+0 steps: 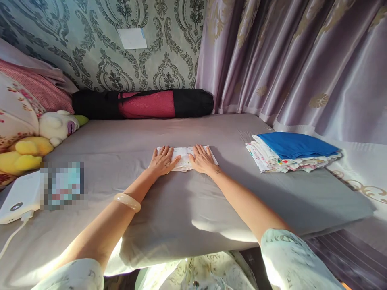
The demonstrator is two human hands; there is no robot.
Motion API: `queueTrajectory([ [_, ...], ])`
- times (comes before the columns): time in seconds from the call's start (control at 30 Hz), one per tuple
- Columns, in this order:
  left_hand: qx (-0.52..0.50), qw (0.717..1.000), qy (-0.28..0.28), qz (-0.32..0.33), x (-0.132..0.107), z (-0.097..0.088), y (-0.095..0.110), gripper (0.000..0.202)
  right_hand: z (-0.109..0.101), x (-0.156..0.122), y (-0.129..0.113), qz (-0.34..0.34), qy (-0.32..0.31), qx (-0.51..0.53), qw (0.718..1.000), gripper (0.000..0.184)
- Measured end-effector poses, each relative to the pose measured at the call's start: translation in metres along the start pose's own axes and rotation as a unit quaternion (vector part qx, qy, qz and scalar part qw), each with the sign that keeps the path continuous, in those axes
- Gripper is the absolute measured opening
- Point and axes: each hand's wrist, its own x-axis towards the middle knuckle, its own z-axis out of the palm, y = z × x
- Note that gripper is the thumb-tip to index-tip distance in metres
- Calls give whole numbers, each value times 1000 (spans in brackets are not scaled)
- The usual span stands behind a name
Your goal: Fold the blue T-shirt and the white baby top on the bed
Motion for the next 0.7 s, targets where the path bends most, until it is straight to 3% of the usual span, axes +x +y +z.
queueTrajectory([
  [0.27, 10, 999, 9, -34, -5, -7, -9, 65, -11, 0, 16, 8, -6, 1, 1000, 65],
  [0.43, -19, 997, -45, -68, -9, -6, -20, 66, -9, -6, 32, 15, -33, -6, 999, 64],
  [0.7, -85, 994, -5, -70, -12, 0, -28, 58, -20, -1, 26, 26, -64, -18, 997, 63],
])
